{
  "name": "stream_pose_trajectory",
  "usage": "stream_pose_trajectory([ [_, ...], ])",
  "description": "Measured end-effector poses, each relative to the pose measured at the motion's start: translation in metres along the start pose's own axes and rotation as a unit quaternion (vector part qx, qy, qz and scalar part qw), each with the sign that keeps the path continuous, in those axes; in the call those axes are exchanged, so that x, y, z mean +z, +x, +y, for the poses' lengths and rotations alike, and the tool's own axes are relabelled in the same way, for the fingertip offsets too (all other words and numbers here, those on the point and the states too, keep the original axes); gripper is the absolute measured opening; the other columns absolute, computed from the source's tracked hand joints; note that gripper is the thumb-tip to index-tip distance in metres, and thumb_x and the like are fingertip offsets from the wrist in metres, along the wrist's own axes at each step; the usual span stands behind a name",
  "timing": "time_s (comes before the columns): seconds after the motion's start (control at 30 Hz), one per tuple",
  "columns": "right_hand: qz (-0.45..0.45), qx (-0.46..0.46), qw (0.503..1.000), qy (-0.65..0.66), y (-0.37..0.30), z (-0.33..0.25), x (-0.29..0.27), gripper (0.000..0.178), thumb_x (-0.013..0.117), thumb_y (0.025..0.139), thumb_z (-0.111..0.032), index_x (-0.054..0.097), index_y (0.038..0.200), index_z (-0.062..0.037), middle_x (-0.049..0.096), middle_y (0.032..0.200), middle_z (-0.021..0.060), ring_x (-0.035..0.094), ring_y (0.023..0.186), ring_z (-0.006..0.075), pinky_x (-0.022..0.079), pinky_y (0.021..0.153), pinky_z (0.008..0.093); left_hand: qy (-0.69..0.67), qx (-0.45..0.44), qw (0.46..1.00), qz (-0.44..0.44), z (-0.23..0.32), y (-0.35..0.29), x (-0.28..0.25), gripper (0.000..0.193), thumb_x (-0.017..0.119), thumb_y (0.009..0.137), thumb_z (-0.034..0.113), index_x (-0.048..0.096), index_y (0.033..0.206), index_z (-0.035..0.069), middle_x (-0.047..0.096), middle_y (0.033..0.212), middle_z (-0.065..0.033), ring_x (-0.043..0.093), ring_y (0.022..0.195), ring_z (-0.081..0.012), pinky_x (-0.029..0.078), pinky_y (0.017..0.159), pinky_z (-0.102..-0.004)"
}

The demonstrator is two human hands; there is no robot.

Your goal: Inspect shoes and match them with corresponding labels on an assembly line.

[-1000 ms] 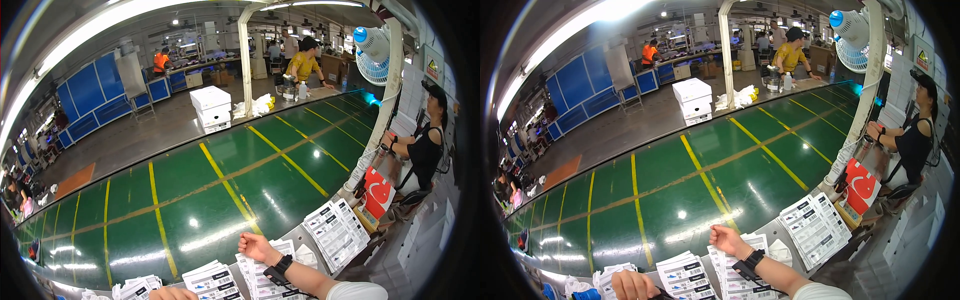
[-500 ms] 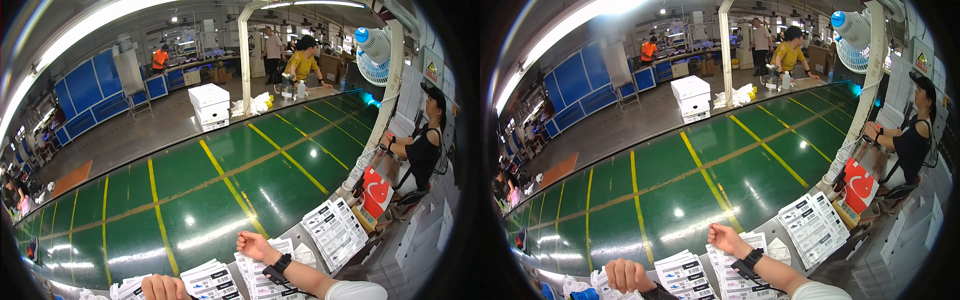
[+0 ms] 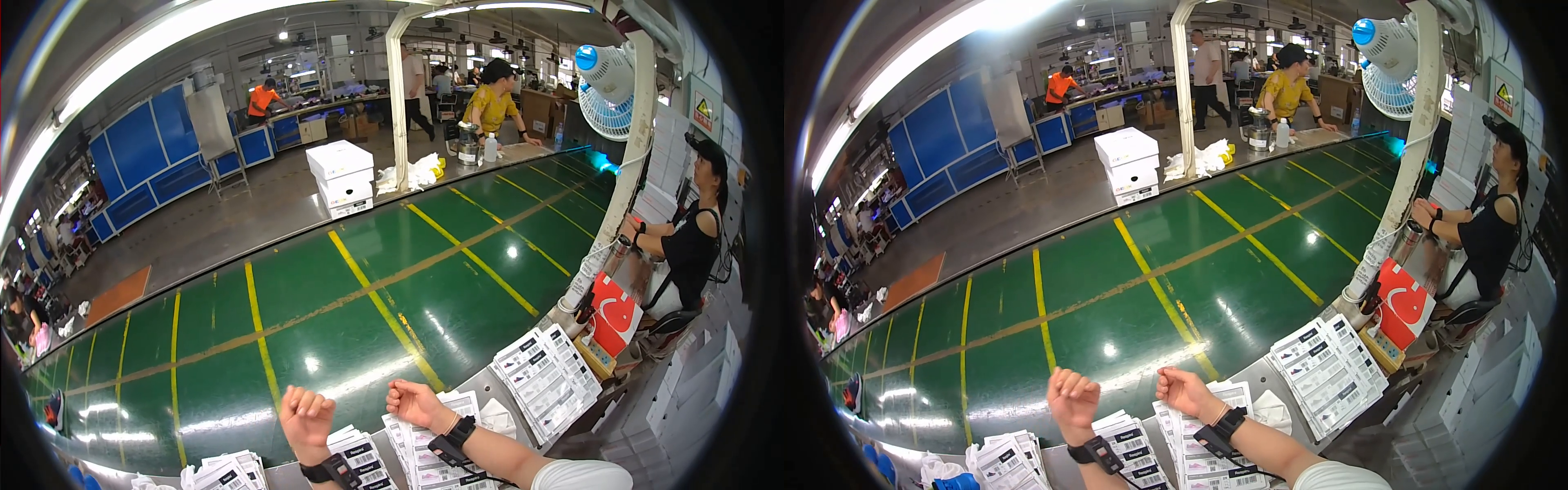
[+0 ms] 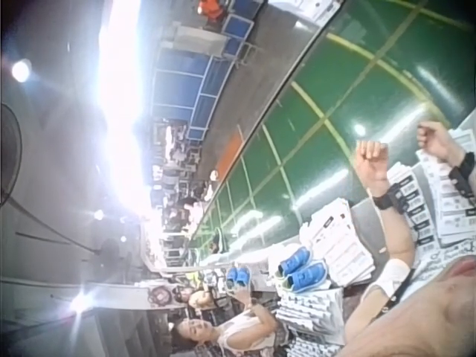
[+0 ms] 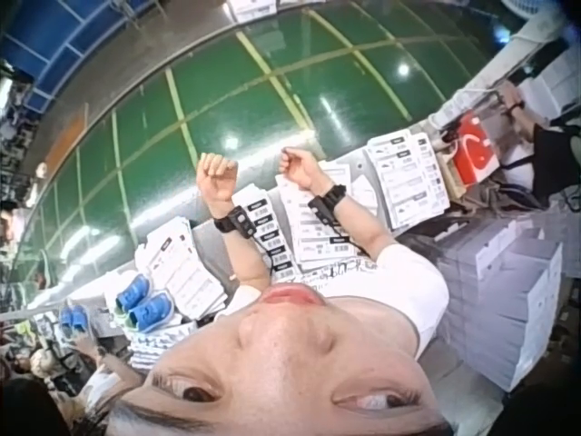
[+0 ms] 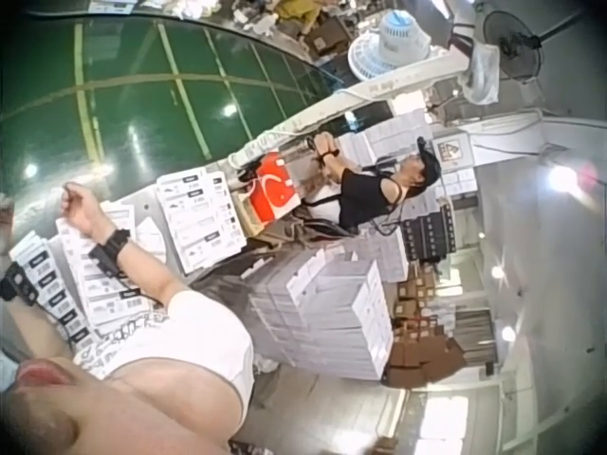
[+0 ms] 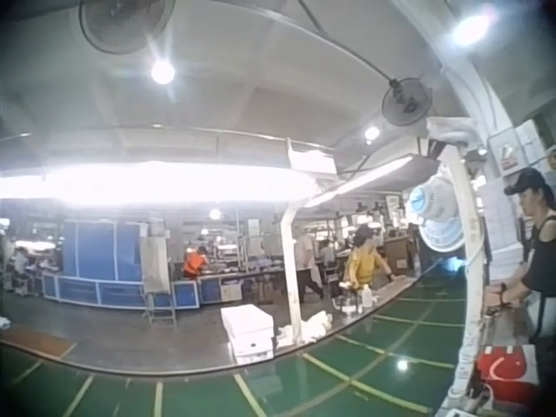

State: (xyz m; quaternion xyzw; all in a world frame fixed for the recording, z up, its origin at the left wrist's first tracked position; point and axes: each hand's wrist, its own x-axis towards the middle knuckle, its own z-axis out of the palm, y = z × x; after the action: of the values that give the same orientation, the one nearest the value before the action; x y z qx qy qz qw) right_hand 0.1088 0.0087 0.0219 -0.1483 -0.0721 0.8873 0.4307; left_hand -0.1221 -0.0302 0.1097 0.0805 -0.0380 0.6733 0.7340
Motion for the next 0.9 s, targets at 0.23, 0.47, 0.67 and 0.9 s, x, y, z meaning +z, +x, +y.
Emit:
stream_pose_trajectory([
  [0.23, -0.017, -0.013, 1.0, 0.012, 0.0, 0.003, -0.006, 0.016, 0.053, 0.095, -0.014, 0.062, 0.097, -0.0016, 0.057, 0.075, 0.0057, 0.053, 0.074, 0.0194, 0.044, 0.072, 0.0344, 0.059, -0.149, 0.97, 0.182, -0.03, 0.019, -0.073, 0.018, 0.054, 0.097, 0.023, 0.065, 0.093, 0.009, 0.067, 0.096, -0.0053, 0.063, 0.085, -0.0206, 0.046, 0.089, -0.0424],
  [0.47, -0.066, 0.002, 0.997, 0.033, 0.014, 0.012, -0.027, 0.018, 0.052, 0.098, -0.017, 0.061, 0.104, -0.0032, 0.061, 0.081, 0.0044, 0.057, 0.075, 0.0153, 0.049, 0.074, 0.0316, 0.123, -0.223, 0.941, 0.224, -0.043, 0.015, -0.097, 0.052, 0.054, 0.089, 0.056, 0.063, 0.094, 0.005, 0.065, 0.101, -0.0068, 0.059, 0.096, -0.0244, 0.044, 0.092, -0.0441],
  [0.67, -0.111, 0.016, 0.993, 0.022, 0.024, 0.01, -0.027, 0.015, 0.058, 0.095, -0.019, 0.063, 0.097, -0.0056, 0.063, 0.082, 0.0032, 0.06, 0.076, 0.014, 0.05, 0.069, 0.0298, 0.245, -0.227, 0.911, 0.241, -0.052, 0.019, -0.088, 0.033, 0.056, 0.094, 0.037, 0.065, 0.097, 0.006, 0.068, 0.102, -0.0095, 0.062, 0.096, -0.0252, 0.047, 0.09, -0.0403],
  [0.9, -0.092, 0.025, 0.995, 0.02, 0.045, 0.018, -0.035, 0.015, 0.059, 0.094, -0.02, 0.063, 0.094, -0.005, 0.063, 0.079, 0.0037, 0.059, 0.073, 0.0131, 0.051, 0.07, 0.0268, 0.331, -0.281, 0.895, 0.105, -0.026, 0.019, -0.124, 0.038, 0.052, 0.098, 0.037, 0.064, 0.111, 0.004, 0.067, 0.108, -0.008, 0.061, 0.1, -0.0215, 0.047, 0.092, -0.0341],
])
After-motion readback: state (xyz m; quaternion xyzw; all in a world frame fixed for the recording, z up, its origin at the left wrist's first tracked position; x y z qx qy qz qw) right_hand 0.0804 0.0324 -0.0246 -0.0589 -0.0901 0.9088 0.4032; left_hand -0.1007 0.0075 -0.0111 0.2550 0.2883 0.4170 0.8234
